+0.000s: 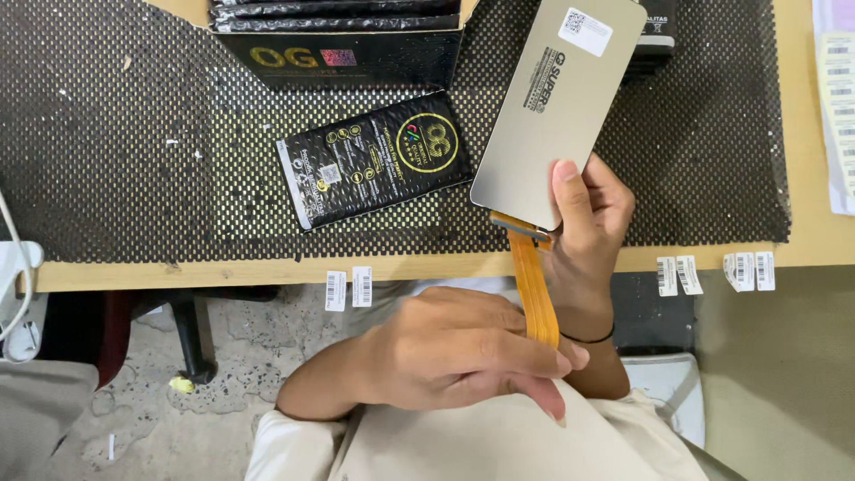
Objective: The person repeatedly removes a smartphone display assembly from a black anti-static bag, inspects the ribbon cable and back, and places it back into the bag. The person handles multiple identical units one at a time on a workbench with stacked boxes and packaging materials.
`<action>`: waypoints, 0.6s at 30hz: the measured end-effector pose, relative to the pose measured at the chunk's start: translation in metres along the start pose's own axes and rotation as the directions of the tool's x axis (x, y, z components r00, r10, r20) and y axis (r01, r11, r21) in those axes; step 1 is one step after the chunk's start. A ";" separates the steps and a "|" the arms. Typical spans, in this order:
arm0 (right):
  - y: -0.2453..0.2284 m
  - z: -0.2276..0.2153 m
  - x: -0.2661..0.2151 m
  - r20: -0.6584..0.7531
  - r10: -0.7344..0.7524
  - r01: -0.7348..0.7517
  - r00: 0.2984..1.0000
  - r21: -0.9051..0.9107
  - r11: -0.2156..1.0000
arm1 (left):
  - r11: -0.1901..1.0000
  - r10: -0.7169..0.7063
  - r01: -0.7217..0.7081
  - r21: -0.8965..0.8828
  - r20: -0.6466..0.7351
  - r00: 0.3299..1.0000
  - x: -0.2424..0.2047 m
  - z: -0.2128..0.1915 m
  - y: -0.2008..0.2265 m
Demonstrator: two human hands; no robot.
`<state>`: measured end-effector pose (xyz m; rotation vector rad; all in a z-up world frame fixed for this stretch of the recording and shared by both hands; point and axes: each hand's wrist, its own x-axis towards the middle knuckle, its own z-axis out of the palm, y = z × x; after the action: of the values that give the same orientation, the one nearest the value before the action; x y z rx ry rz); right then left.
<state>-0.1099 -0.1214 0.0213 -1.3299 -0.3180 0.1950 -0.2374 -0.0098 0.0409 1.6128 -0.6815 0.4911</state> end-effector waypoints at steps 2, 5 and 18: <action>0.005 -0.003 0.001 0.000 -0.010 0.010 1.000 0.002 1.000 | 0.999 0.010 -0.011 -0.047 -0.006 1.000 0.004 -0.002 0.001; 0.005 -0.003 0.000 -0.003 -0.009 0.009 1.000 0.008 1.000 | 0.996 0.028 -0.030 -0.083 -0.026 0.999 0.007 -0.002 0.002; 0.013 -0.013 0.005 -0.008 -0.073 0.072 0.997 -0.064 0.995 | 1.000 0.010 -0.011 -0.016 -0.045 0.999 -0.022 0.002 -0.004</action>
<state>-0.1006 -0.1283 0.0063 -1.3793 -0.3659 0.1182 -0.2507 -0.0080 0.0235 1.5791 -0.6589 0.5264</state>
